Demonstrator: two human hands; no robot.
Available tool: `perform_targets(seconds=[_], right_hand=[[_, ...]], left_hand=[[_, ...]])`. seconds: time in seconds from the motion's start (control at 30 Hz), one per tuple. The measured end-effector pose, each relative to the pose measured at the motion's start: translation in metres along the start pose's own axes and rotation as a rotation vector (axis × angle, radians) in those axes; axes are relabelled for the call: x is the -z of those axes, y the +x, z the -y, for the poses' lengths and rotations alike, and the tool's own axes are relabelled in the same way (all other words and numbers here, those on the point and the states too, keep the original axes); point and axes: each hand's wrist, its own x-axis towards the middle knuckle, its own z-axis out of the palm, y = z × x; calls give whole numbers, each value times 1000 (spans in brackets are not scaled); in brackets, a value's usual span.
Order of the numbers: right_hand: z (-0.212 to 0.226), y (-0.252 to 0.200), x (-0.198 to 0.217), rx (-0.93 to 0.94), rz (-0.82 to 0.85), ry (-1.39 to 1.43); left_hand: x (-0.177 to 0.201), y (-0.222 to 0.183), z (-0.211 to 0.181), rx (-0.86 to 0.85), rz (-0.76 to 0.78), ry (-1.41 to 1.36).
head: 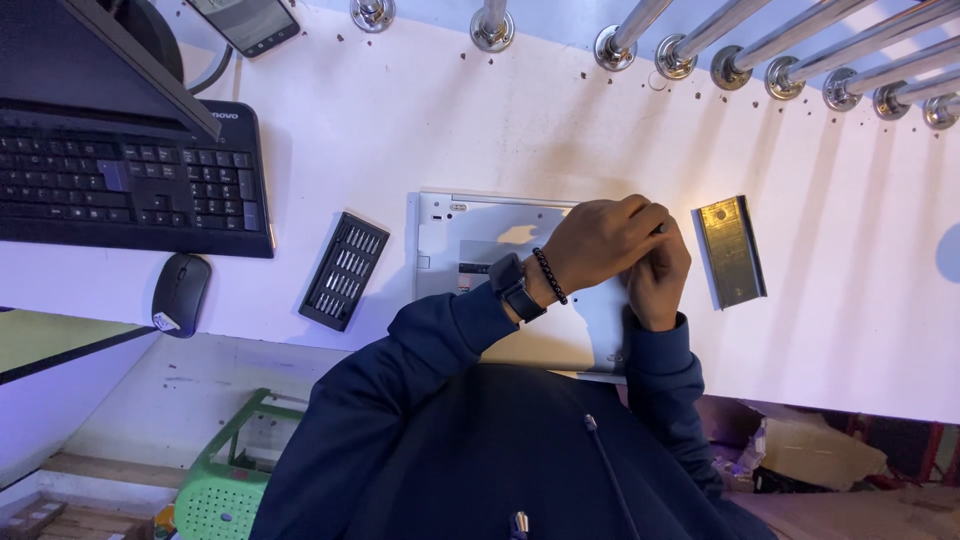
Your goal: Removing screws and prying off the back cover of a laptop for repair
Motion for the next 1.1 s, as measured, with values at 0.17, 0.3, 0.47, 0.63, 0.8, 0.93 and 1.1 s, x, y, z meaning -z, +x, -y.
perform_targets(seconds=[0.17, 0.3, 0.47, 0.63, 0.8, 0.93, 1.1], right_hand=[[5, -2, -5, 35, -69, -59], [-45, -23, 3, 19, -125, -79], [-108, -53, 13, -12, -120, 18], [-60, -37, 1, 12, -35, 105], [-34, -35, -10, -55, -63, -232], [-85, -42, 0, 11, -178, 99], [-57, -33, -9, 6, -284, 180]], left_hand=[[1, 11, -9, -4, -51, 49], [-6, 9, -9, -17, 23, 7], [3, 2, -12, 2, 55, -193], [8, -12, -9, -61, 106, -198], [4, -9, -5, 72, 79, -55], [-15, -22, 3, 186, 190, -400], [47, -62, -9, 330, 44, -588]])
